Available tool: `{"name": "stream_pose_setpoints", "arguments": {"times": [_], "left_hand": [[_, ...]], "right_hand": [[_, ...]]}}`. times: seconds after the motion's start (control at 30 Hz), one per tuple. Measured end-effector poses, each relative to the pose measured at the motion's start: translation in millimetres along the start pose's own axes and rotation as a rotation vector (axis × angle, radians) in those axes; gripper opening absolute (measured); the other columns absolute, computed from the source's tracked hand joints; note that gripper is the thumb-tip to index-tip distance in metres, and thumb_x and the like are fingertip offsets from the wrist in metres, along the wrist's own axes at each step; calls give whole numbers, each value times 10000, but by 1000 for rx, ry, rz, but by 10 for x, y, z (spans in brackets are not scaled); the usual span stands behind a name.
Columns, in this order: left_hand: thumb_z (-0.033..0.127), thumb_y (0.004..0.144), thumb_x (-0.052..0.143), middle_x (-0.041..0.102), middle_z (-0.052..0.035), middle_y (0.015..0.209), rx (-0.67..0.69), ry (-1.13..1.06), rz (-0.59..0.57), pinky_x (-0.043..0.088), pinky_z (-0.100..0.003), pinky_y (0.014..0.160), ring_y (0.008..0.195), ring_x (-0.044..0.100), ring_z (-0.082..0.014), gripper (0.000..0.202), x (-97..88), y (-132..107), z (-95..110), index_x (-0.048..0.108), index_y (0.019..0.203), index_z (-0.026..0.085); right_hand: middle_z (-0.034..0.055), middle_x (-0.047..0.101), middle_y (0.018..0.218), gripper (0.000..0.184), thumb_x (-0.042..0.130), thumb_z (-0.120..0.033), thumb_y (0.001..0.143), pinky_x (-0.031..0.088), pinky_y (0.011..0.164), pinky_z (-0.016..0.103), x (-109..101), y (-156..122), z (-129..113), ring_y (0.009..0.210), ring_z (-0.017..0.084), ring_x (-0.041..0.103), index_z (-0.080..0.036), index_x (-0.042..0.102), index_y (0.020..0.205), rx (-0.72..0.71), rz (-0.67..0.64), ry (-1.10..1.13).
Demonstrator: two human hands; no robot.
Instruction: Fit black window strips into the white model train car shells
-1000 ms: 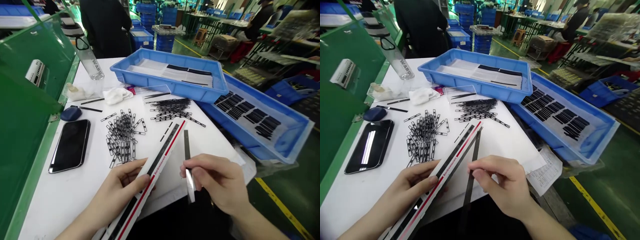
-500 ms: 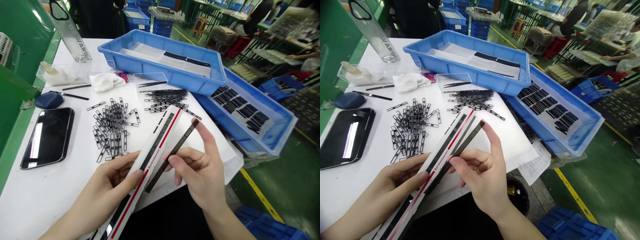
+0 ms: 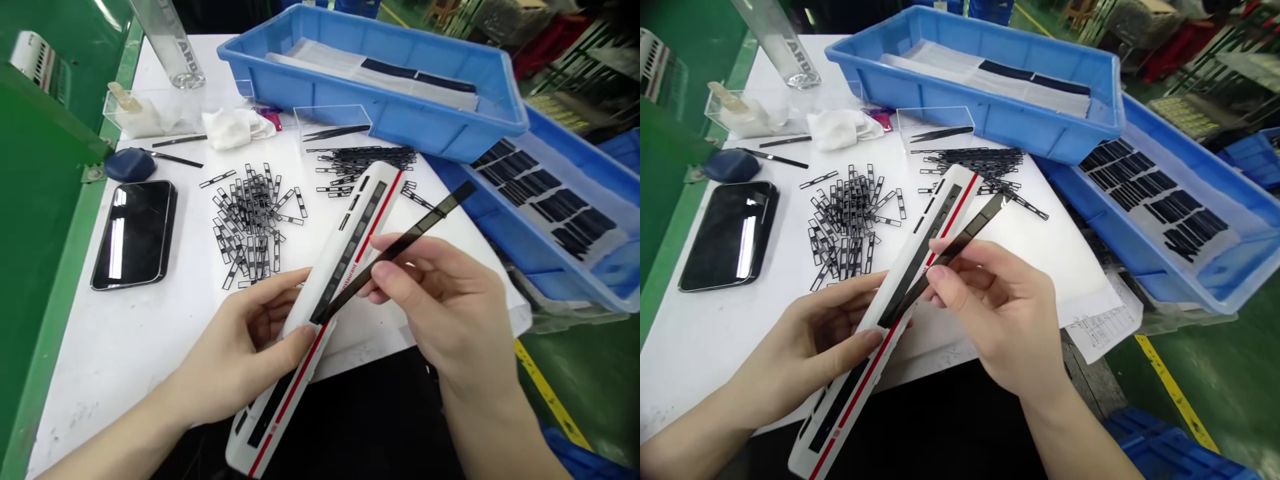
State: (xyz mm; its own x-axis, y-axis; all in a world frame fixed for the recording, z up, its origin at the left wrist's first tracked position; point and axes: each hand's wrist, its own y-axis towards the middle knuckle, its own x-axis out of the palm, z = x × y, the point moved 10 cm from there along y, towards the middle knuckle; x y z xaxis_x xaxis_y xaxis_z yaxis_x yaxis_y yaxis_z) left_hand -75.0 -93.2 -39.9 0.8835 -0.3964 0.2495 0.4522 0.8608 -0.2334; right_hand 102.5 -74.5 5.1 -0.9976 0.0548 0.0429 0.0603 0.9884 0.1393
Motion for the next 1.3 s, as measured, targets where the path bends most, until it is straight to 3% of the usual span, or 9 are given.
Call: {"name": "stream_pose_setpoints", "arguments": {"times": [0.27, 0.47, 0.63, 0.73, 0.87, 1.0, 1.17, 1.3], "left_hand": [[179, 990, 735, 775, -36, 1358, -36, 41, -1, 603, -232, 1015, 1133, 763, -183, 536, 19, -18, -28, 621, 1507, 262], [179, 973, 753, 798, -35, 1302, -29, 44, 36, 620, -230, 980, 1081, 775, -182, 492, 10, -23, -23, 668, 1453, 250], [160, 916, 832, 826, 15, 1245, -1, 1, 70, 616, -170, 938, 1080, 789, -167, 480, -4, -38, -12, 744, 1360, 321], [172, 942, 814, 824, 26, 1260, -3, -1, 83, 604, -132, 927, 1132, 781, -163, 492, -4, -44, -15, 726, 1391, 354], [191, 942, 820, 811, 28, 1295, -2, 5, 117, 605, -142, 946, 1160, 777, -177, 502, -28, -44, -11, 718, 1400, 369], [119, 857, 886, 821, 35, 1266, -23, -59, 101, 607, -144, 948, 1181, 773, -197, 574, -17, -38, -18, 749, 1355, 370], [108, 879, 864, 842, 41, 1202, -5, -118, 92, 609, -139, 939, 1147, 787, -180, 500, -22, -33, -3, 781, 1301, 364], [85, 833, 895, 853, 53, 1159, -9, -111, 109, 616, -125, 906, 1089, 804, -161, 545, -44, -42, -28, 787, 1285, 371]], "right_hand": [[-36, 807, 1165, 237, 823, -167, 904, 512, 371, 208, -41, 38, 5, 547, 76, 683, -361, 836, 1039, -26, 35, -174], [-36, 799, 1154, 289, 815, -157, 906, 561, 440, 231, -14, 3, 6, 582, 87, 682, -383, 826, 1086, -38, 31, -196], [-24, 777, 1012, 284, 806, -174, 916, 621, 542, 255, 29, -64, 8, 655, 116, 683, -366, 816, 1125, -24, 74, -214], [-34, 739, 902, 412, 807, -151, 905, 619, 549, 248, 57, -113, -29, 667, 120, 683, -366, 762, 1254, -31, 124, -226], [-26, 731, 944, 502, 826, -130, 867, 633, 581, 258, 63, -182, -100, 730, 140, 711, -358, 699, 1295, -64, 213, -233], [-13, 697, 924, 437, 803, -117, 866, 644, 605, 282, 62, -215, -104, 732, 152, 709, -322, 707, 1240, -46, 231, -237], [8, 728, 952, 177, 812, -162, 886, 597, 534, 274, 52, -195, -76, 733, 161, 718, -291, 730, 975, -16, 184, -213], [12, 734, 947, 132, 823, -202, 894, 563, 491, 266, 53, -169, -68, 713, 161, 716, -280, 737, 958, 4, 162, -237]]}}
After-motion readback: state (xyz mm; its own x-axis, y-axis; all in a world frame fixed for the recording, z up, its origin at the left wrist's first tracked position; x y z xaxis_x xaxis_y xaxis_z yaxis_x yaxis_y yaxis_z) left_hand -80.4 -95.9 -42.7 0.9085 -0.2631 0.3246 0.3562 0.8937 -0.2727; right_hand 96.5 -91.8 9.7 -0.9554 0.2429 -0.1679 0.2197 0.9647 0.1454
